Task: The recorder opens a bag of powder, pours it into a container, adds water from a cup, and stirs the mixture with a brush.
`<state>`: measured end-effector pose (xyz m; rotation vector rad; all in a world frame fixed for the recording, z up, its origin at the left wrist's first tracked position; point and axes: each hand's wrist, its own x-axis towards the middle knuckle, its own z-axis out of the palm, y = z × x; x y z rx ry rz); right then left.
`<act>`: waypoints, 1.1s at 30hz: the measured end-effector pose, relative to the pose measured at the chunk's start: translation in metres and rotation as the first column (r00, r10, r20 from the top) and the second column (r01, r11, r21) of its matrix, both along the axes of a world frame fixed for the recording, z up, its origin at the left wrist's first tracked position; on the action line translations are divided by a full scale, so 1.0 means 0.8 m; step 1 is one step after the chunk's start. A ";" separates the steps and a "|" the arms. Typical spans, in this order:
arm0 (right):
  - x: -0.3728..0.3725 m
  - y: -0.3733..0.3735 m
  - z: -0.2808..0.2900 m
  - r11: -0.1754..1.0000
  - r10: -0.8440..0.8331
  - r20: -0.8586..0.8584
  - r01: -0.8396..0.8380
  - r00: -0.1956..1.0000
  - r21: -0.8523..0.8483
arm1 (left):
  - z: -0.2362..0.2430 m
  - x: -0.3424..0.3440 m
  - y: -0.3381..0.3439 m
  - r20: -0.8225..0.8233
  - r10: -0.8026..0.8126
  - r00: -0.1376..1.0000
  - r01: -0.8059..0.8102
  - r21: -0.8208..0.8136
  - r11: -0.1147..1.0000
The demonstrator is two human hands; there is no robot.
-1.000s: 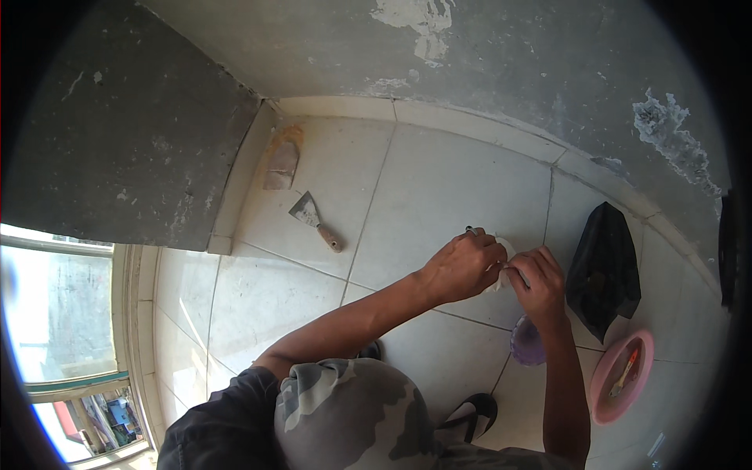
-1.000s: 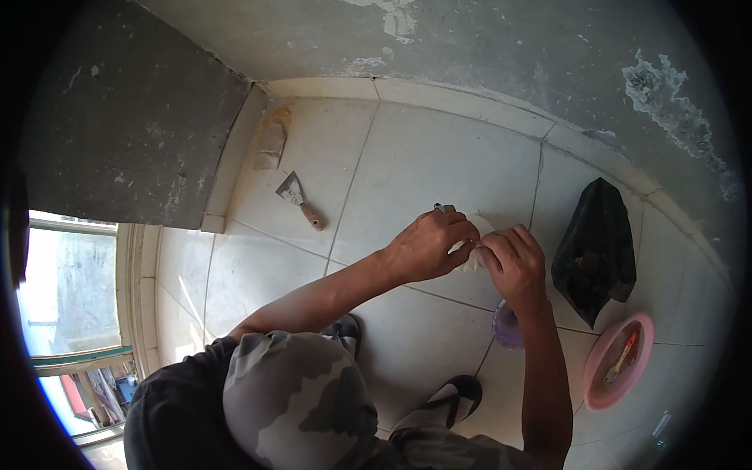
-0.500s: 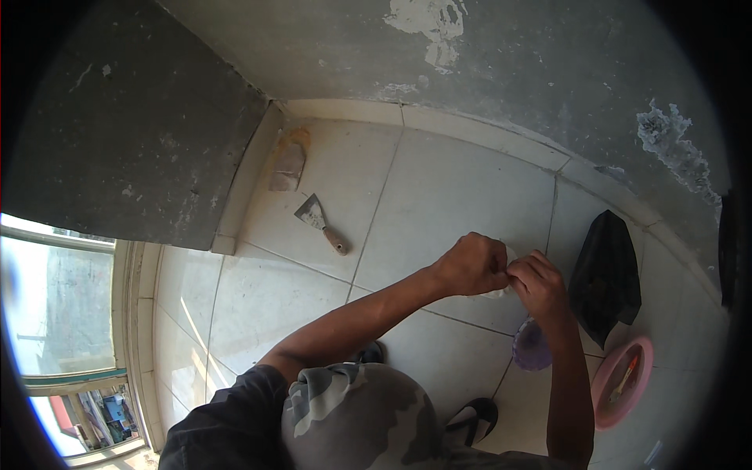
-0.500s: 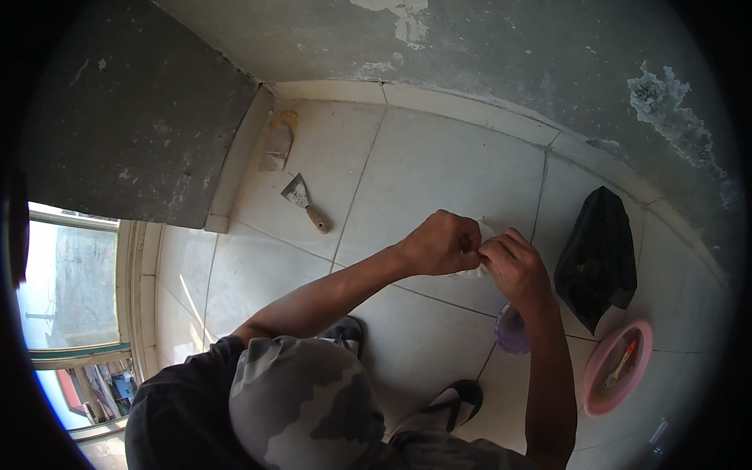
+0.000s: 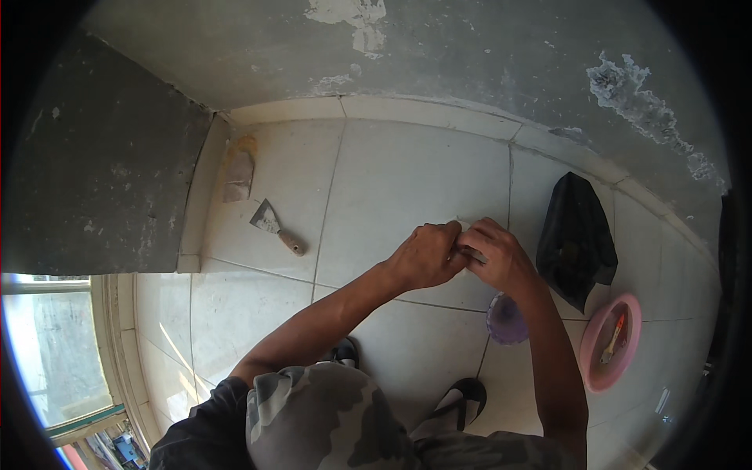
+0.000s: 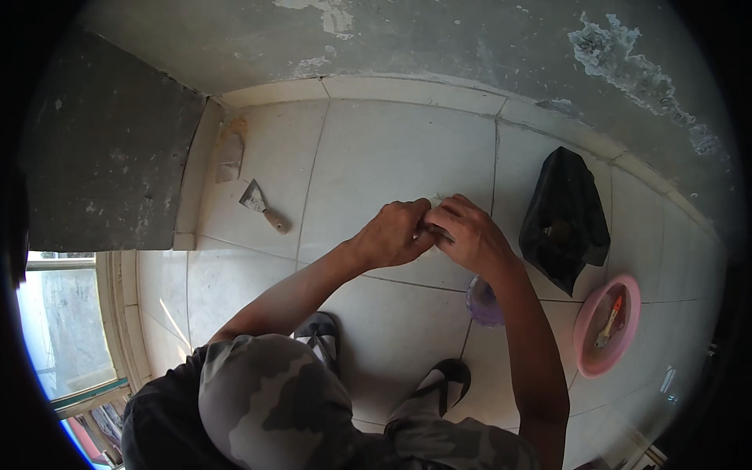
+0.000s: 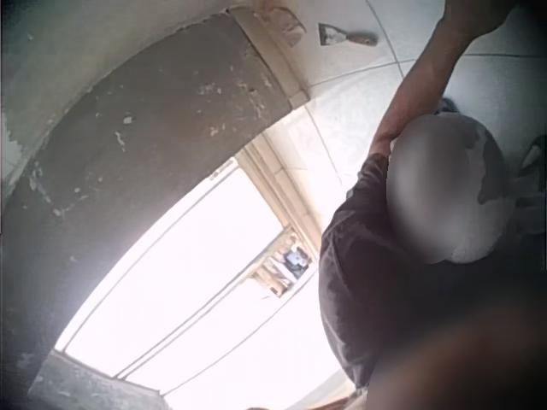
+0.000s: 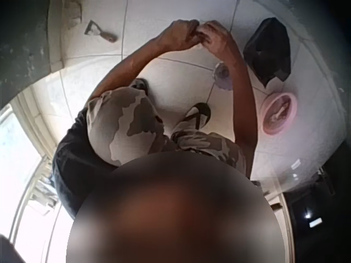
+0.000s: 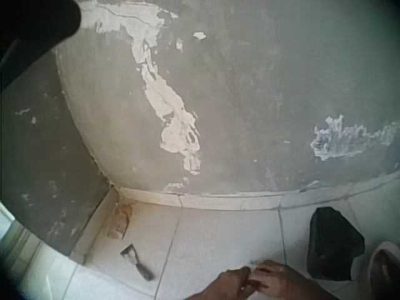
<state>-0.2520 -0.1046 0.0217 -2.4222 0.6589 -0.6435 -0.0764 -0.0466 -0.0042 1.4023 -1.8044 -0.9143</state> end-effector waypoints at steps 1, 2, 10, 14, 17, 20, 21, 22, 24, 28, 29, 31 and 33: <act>0.002 -0.001 0.000 0.998 0.012 -0.019 -0.011 1.000 0.060 | 0.001 0.001 0.001 -0.016 0.001 1.000 0.000 0.013 1.000; 0.002 -0.002 0.000 0.998 -0.002 -0.027 0.004 1.000 0.061 | -0.002 0.000 0.001 -0.029 0.004 1.000 -0.003 0.013 1.000; 0.001 0.002 -0.027 0.999 -0.013 0.076 0.009 0.997 0.045 | 0.003 0.001 0.001 -0.022 -0.036 0.999 0.035 -0.032 0.999; -0.002 0.013 -0.039 0.995 -0.090 0.106 0.085 0.990 0.056 | -0.001 0.002 -0.002 -0.026 -0.025 0.999 0.024 -0.002 1.000; -0.004 0.020 -0.046 0.969 -0.184 0.202 0.143 0.962 0.199 | 0.006 0.006 -0.001 -0.105 0.034 0.994 -0.012 0.207 0.978; -0.006 0.026 -0.037 0.941 -0.230 0.214 0.161 0.949 0.297 | -0.005 0.009 0.005 -0.178 0.088 0.980 -0.042 0.248 0.968; -0.006 0.028 -0.034 0.936 -0.263 0.216 0.195 0.940 0.294 | -0.008 0.011 0.007 -0.179 0.087 0.980 -0.040 0.248 0.968; -0.007 0.029 -0.032 0.929 -0.297 0.219 0.228 0.930 0.290 | -0.011 0.013 0.009 -0.218 0.101 0.971 -0.049 0.228 0.972; -0.012 0.031 -0.036 0.921 -0.317 0.204 0.248 0.926 0.301 | -0.011 0.013 0.010 -0.263 0.110 0.958 -0.055 0.209 0.976; -0.013 0.039 -0.030 0.897 -0.376 0.173 0.311 0.910 0.315 | -0.009 0.009 0.013 -0.250 0.126 0.960 -0.091 0.150 0.985; -0.012 0.040 -0.031 0.897 -0.377 0.172 0.313 0.910 0.314 | -0.010 0.009 0.014 -0.235 0.126 0.964 -0.098 0.129 0.987; -0.011 0.041 -0.035 0.885 -0.398 0.214 0.312 0.892 0.345 | -0.010 0.007 0.016 -0.239 0.151 0.959 -0.120 0.140 0.983; -0.010 0.043 -0.032 0.884 -0.405 0.210 0.322 0.890 0.339 | -0.009 0.006 0.017 -0.242 0.176 0.954 -0.142 0.152 0.978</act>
